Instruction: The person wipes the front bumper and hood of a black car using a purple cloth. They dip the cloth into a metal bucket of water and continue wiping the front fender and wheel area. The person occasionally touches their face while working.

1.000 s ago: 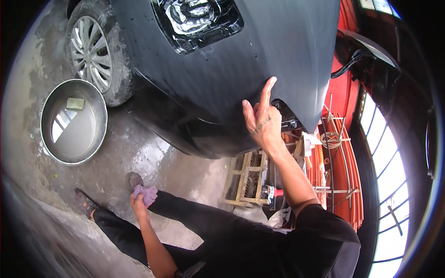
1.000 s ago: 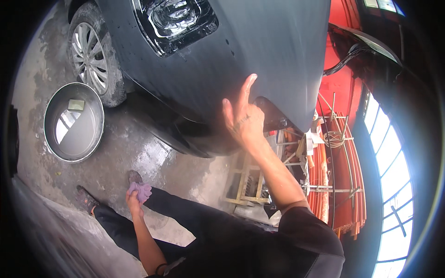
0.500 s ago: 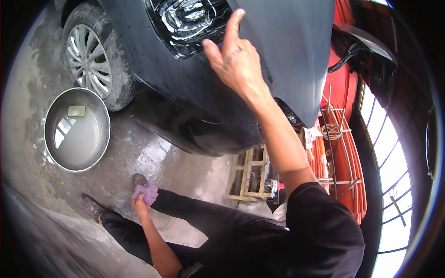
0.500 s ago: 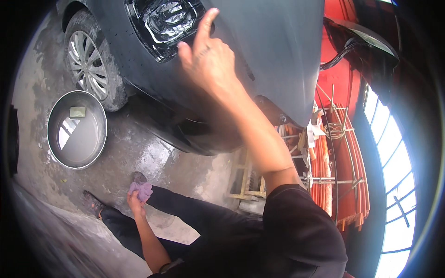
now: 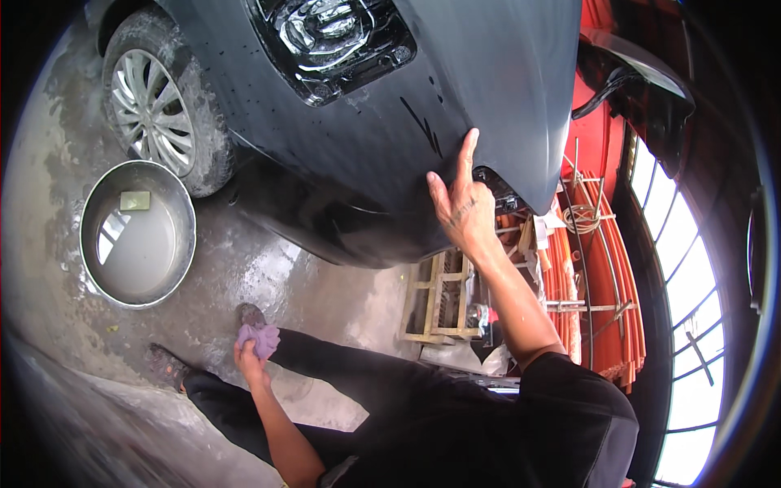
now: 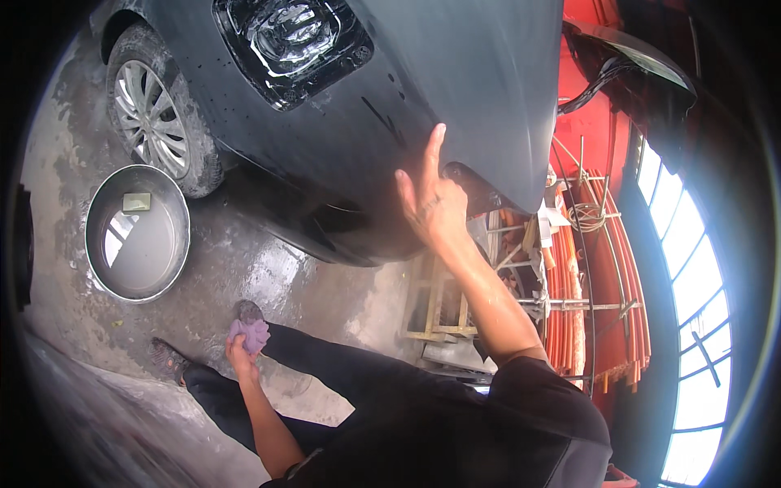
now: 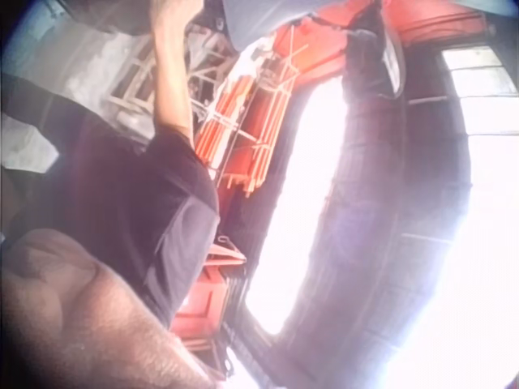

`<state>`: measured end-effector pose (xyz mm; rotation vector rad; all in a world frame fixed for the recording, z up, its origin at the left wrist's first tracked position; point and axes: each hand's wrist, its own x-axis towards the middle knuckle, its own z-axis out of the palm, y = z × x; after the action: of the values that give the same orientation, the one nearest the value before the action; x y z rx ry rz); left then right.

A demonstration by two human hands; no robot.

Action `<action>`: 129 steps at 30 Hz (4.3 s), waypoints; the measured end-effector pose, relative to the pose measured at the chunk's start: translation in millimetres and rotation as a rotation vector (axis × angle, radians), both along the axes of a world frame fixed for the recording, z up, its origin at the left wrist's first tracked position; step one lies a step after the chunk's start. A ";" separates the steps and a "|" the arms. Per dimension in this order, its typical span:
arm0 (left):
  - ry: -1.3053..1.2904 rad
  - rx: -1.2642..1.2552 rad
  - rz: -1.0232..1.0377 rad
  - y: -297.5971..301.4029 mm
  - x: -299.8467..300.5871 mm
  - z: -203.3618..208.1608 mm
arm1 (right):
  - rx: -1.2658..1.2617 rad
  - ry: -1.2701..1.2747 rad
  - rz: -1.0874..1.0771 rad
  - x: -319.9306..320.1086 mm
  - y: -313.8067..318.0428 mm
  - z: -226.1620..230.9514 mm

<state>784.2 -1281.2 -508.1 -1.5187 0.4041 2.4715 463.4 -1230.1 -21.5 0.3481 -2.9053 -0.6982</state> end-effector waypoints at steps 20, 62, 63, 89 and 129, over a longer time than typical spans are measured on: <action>0.022 -0.008 0.060 1.2 -0.6 -10.9 | -0.057 -0.014 0.059 -15.6 -21.1 -1.5; 0.867 -0.421 -0.983 110.4 76.1 301.3 | 0.096 0.056 0.988 -83.7 -40.6 67.4; 0.899 -0.149 -0.847 110.8 82.6 309.0 | 0.102 0.067 1.013 -100.9 -72.8 61.4; 0.966 -0.120 -1.148 -92.7 193.5 336.7 | -0.131 -0.741 0.462 101.8 180.4 48.0; 2.446 0.009 0.036 -206.1 -196.6 372.1 | -1.438 -0.310 0.386 82.5 -176.3 -500.2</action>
<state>587.6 -1487.3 -135.9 2.0574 0.4591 2.5998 545.9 -1406.4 -521.6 0.7447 -2.5864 1.5067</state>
